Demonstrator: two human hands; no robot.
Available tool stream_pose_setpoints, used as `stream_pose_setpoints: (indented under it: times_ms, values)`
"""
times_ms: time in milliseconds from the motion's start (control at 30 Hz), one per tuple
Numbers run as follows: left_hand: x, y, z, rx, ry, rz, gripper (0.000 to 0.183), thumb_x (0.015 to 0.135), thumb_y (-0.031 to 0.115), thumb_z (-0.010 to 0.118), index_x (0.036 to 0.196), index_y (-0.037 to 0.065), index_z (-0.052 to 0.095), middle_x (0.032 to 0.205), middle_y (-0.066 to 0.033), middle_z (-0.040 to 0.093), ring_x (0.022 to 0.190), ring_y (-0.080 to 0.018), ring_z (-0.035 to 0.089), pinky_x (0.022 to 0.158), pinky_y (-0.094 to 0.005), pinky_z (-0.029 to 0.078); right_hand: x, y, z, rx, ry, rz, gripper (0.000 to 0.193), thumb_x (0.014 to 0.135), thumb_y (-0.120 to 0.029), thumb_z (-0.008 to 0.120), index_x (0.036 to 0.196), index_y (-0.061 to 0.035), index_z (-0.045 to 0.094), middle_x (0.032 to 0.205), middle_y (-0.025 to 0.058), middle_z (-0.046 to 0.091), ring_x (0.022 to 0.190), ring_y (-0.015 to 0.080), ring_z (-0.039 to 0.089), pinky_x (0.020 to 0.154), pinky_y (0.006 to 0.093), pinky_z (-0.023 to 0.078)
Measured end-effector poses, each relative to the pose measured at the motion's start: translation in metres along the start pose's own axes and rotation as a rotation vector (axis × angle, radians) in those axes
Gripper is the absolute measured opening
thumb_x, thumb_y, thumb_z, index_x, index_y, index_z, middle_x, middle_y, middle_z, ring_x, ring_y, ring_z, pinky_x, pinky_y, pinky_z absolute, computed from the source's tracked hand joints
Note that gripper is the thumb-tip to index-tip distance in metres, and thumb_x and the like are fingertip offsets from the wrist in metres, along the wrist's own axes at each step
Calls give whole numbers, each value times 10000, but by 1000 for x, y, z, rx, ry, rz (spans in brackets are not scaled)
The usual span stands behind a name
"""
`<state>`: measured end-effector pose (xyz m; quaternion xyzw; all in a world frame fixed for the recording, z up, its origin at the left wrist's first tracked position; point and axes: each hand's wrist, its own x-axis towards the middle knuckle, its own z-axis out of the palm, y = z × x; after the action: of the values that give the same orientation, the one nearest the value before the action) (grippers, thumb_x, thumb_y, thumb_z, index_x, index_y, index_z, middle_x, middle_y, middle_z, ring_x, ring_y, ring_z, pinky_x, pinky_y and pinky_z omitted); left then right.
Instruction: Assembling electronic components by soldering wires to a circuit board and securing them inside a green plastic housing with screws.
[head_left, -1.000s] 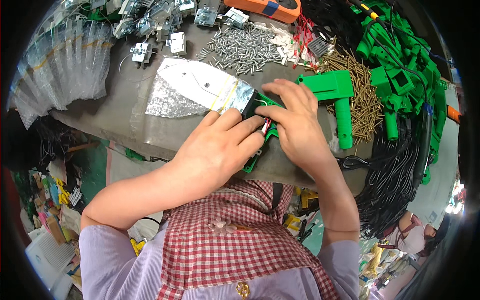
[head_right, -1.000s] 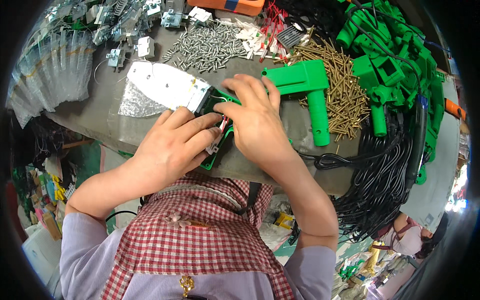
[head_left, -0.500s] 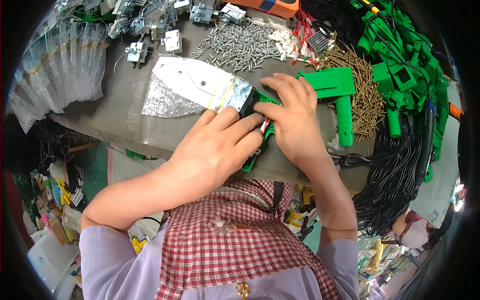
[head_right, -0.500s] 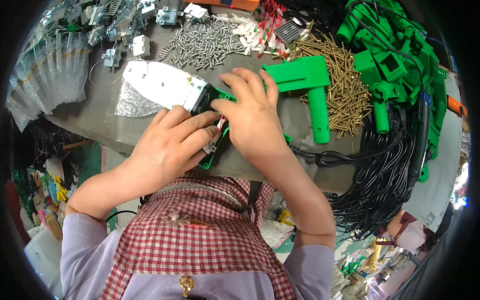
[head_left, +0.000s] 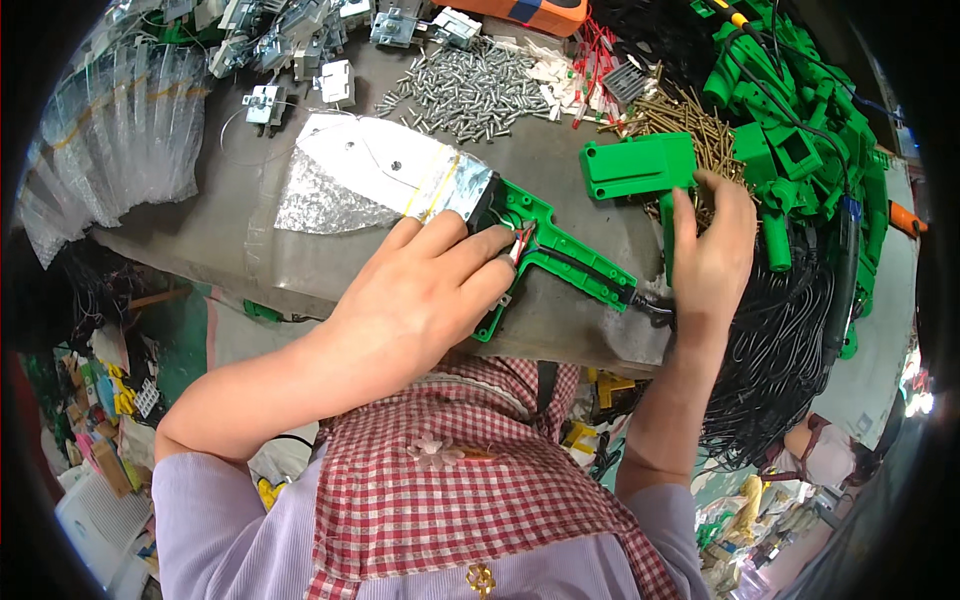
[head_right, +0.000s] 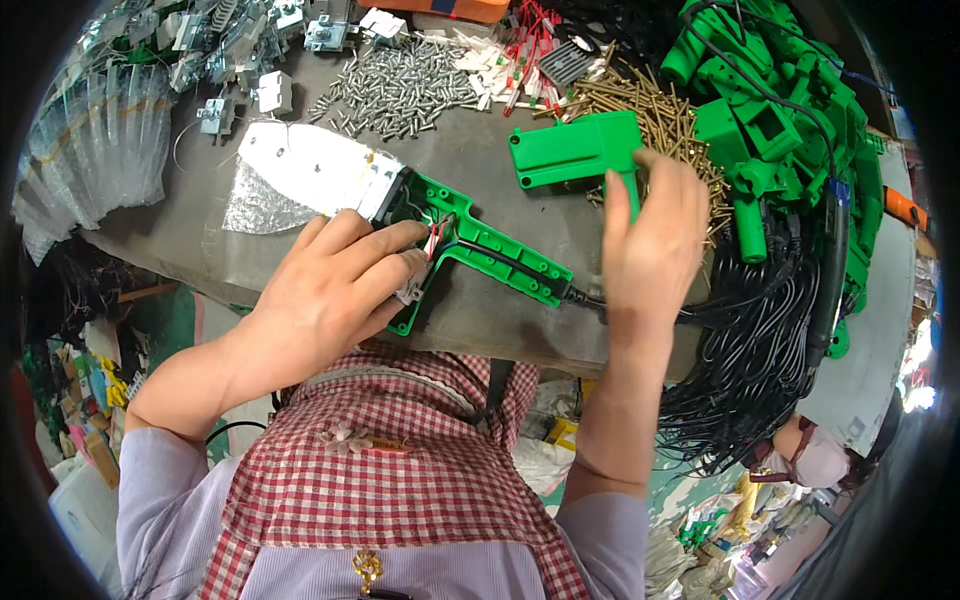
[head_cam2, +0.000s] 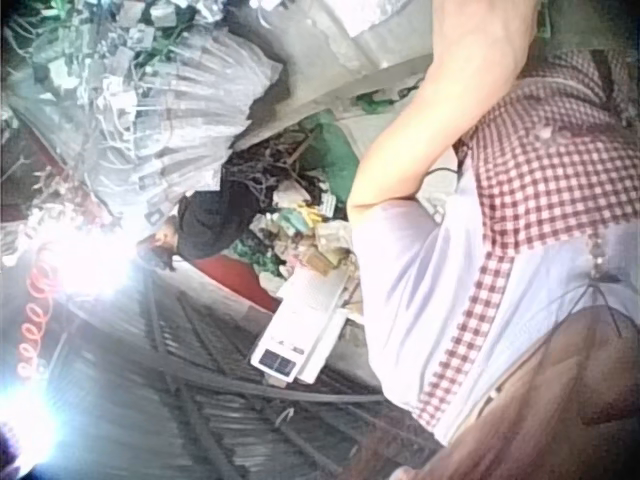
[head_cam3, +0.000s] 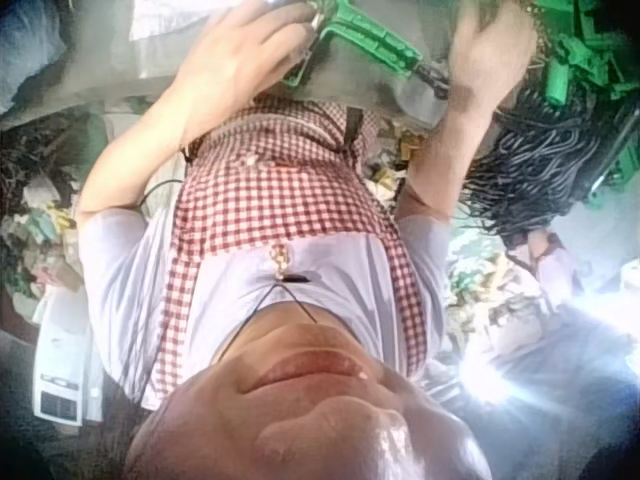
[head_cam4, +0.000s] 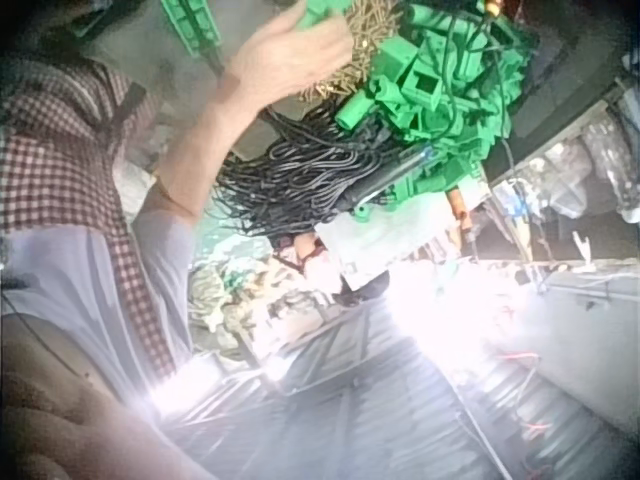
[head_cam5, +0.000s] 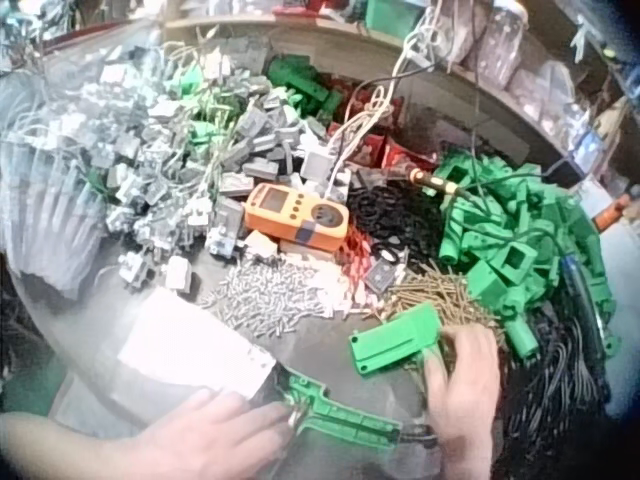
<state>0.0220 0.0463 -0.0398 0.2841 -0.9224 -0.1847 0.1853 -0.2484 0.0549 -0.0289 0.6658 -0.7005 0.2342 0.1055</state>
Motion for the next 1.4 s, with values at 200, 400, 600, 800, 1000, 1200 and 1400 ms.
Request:
stream_pose_setpoints:
  times_ms: [200, 400, 600, 800, 1000, 1200, 1400]
  values:
    - [0, 4, -3, 22, -17, -37, 444, 646, 51, 728, 1058, 88, 567, 1226, -48, 572, 891, -242, 524, 781, -372, 434, -11, 12, 16, -284, -122, 18, 647, 736, -197, 757, 1283, -29, 454, 1105, 137, 569, 1023, 318, 524, 876, 441, 396]
    - [2, 2, -2, 19, -49, -32, 478, 632, 48, 734, 1078, 76, 563, 1235, -55, 566, 905, -249, 522, 797, -384, 430, -10, 12, -4, 204, -10, 137, 504, 736, -51, 659, 1214, 30, 522, 1109, 148, 552, 946, 288, 555, 860, 382, 451]
    - [2, 3, -4, 17, -76, -53, 533, 604, 41, 743, 1107, 63, 566, 1250, -60, 561, 926, -252, 521, 802, -391, 426, -47, 0, -25, 1461, -90, 360, 567, 907, -259, 605, 1348, 34, 403, 1027, 228, 614, 924, 290, 618, 752, 361, 540]
    - [2, 3, -2, 17, -52, -51, 551, 583, 35, 742, 1106, 61, 568, 1250, -54, 565, 918, -246, 522, 803, -387, 430, -68, -6, -11, 1701, 80, 349, 552, 948, -328, 536, 1353, 30, 424, 1002, 312, 617, 850, 320, 643, 670, 350, 557]
    - [0, 2, -2, 28, -29, -36, 546, 587, 52, 738, 1110, 70, 583, 1239, -48, 572, 915, -233, 526, 770, -366, 419, -75, -8, -12, 1623, -45, 425, 400, 890, -263, 605, 1154, 36, 586, 1005, 239, 635, 744, 162, 616, 575, 222, 490]
    - [-1, 3, 0, 135, 5, 7, 532, 593, 116, 746, 1109, 82, 623, 1179, -26, 580, 933, -213, 525, 736, -345, 398, -88, -14, 13, 1348, 17, 246, 438, 791, -142, 712, 1167, 21, 556, 1042, 146, 638, 807, 160, 606, 643, 229, 487]
    - [-6, -5, -8, 96, -9, 26, 593, 585, 183, 764, 1155, 85, 635, 1134, -17, 588, 932, -211, 522, 758, -341, 416, -82, -32, 8, 1336, -148, 240, 504, 820, -59, 669, 1283, -1, 480, 1117, 148, 591, 1009, 204, 572, 863, 316, 482]
